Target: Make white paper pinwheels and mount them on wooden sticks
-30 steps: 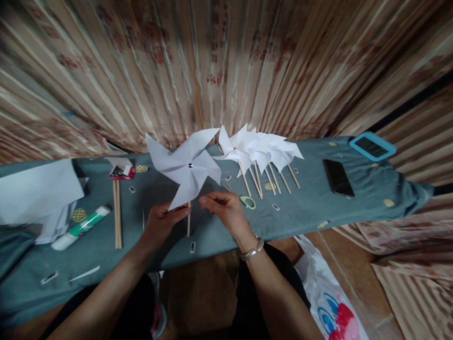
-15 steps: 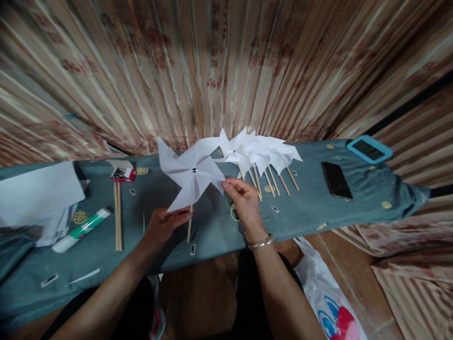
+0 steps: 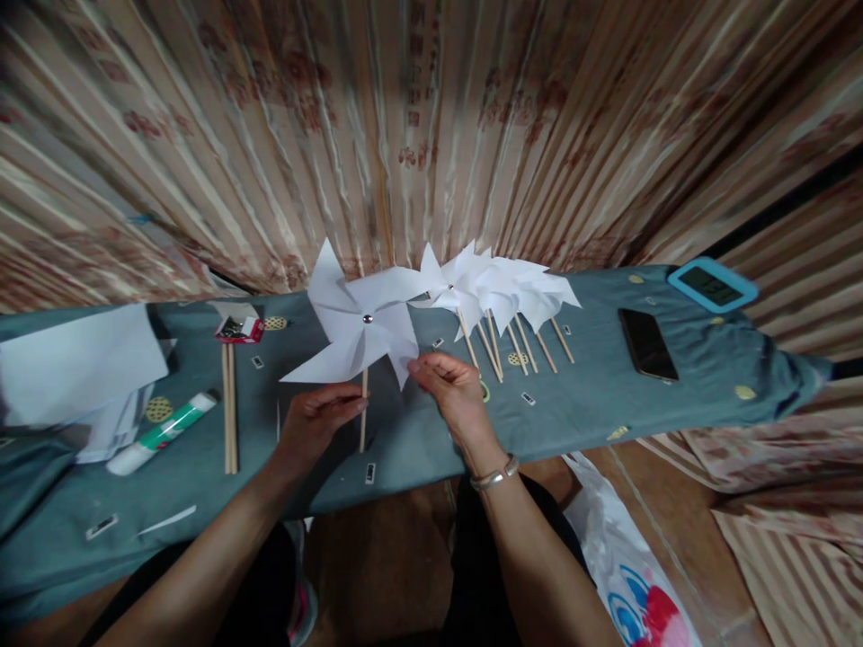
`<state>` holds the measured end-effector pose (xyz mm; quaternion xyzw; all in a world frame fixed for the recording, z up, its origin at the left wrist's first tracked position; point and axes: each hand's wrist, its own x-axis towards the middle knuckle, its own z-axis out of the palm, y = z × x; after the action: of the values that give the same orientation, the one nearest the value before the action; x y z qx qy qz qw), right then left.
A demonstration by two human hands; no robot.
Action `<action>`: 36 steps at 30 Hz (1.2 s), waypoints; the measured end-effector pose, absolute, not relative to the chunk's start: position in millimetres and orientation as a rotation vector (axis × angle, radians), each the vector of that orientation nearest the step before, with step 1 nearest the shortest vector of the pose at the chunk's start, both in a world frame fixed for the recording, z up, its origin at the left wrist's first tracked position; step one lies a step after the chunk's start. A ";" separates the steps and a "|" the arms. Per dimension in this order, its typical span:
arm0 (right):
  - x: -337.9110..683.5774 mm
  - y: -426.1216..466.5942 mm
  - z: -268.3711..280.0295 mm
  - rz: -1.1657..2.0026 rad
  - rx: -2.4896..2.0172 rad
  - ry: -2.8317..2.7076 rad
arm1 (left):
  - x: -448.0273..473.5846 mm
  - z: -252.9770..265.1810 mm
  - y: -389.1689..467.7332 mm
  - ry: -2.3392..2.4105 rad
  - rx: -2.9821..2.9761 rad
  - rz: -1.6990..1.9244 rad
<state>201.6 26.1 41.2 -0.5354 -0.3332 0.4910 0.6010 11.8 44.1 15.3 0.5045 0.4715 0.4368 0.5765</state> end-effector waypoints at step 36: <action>180.3 17.2 48.4 1.453 -1.093 -0.686 | 11.4 15.0 44.0 1.069 1.281 0.989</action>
<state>180.3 17.2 48.4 -0.4644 -0.2914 0.6175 0.5641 11.4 44.0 15.0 0.5448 0.4545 0.4206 0.5654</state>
